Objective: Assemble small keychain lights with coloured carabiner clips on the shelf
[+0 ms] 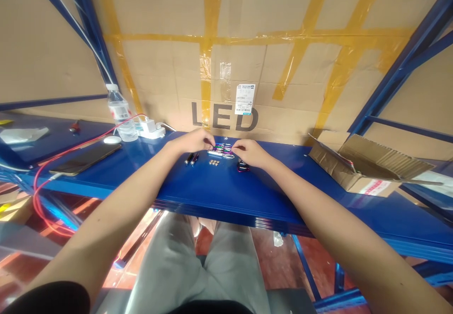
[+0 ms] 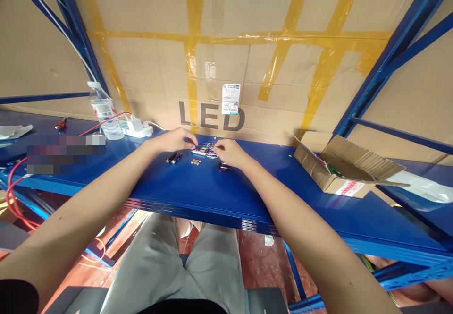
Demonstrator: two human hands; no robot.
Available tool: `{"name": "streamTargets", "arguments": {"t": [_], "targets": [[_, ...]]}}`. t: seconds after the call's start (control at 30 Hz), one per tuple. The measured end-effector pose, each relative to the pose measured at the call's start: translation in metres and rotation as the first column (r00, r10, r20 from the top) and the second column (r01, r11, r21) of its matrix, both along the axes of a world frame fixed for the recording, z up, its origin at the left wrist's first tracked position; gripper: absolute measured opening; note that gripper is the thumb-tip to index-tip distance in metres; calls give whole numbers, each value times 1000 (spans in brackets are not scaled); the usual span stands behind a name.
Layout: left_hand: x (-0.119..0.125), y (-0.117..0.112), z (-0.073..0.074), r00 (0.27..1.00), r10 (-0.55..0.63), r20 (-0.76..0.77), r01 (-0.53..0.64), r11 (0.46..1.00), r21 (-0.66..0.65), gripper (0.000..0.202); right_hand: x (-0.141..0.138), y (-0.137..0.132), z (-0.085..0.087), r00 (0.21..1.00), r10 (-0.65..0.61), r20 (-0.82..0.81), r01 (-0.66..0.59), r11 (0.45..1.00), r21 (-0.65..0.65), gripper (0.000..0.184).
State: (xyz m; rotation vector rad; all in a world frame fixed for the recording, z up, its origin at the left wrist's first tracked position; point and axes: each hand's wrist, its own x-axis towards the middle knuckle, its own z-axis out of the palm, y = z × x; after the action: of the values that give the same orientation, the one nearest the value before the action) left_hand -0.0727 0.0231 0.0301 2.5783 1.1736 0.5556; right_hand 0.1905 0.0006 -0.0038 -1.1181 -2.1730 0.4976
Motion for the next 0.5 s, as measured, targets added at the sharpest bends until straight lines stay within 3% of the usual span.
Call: {"name": "streamTargets", "arguments": {"t": [0.2, 0.5], "targets": [[10, -2, -26, 998, -47, -36, 52, 989, 138, 26, -1, 0, -2, 999, 27, 31, -28, 999, 18, 16], [14, -1, -33, 995, -77, -70, 86, 986, 140, 20, -1, 1, -4, 998, 35, 45, -36, 998, 41, 18]]}}
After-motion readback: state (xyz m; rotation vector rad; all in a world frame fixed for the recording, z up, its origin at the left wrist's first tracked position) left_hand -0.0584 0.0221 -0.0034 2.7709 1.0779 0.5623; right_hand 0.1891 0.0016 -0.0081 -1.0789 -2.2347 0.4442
